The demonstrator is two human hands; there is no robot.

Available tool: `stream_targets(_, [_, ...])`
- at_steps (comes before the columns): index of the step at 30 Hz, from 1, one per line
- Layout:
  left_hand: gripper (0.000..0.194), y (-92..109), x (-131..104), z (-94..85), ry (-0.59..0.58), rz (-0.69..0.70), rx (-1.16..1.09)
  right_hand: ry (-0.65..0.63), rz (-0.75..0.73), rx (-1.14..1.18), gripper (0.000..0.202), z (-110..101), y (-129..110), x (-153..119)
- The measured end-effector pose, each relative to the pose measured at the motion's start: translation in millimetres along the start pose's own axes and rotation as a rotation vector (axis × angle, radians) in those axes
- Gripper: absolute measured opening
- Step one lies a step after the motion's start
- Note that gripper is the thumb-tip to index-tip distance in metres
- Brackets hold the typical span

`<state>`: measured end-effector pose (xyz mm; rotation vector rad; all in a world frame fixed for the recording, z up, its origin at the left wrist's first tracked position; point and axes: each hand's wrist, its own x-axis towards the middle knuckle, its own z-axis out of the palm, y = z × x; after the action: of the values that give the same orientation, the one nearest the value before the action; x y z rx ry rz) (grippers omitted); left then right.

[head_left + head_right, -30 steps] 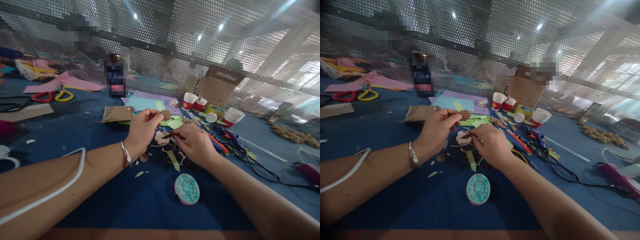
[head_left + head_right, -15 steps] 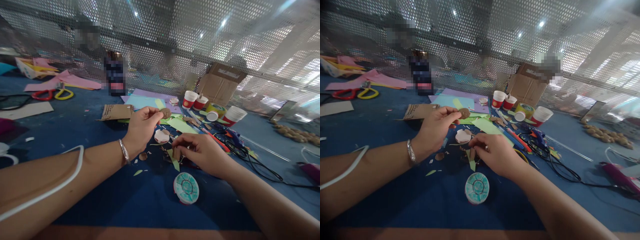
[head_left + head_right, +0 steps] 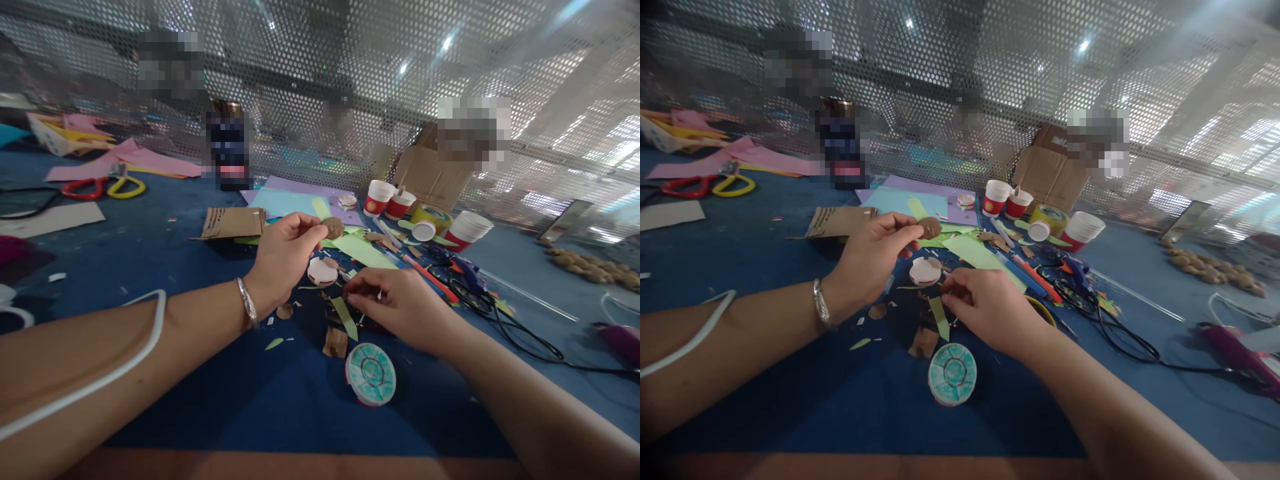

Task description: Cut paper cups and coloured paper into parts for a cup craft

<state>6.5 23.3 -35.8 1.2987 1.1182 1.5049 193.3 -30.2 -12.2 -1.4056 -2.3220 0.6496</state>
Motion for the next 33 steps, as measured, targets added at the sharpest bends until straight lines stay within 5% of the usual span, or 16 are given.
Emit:
stream_targets(7, [0.011, -1, 0, 1.0, -0.017, 0.013, -0.012, -0.008, -0.047, -0.079, 0.016, 13, -7, 3])
stream_targets(18, [0.01, -3, 0, 1.3, -0.041, -0.022, -0.031, -0.034, -0.091, 0.127, 0.017, 17, -3, 6])
stream_targets(33, [0.011, 1, 0, 2.9, -0.038, -0.06, -0.037, -0.049, 0.009, -0.053, 0.004, 14, -9, 4])
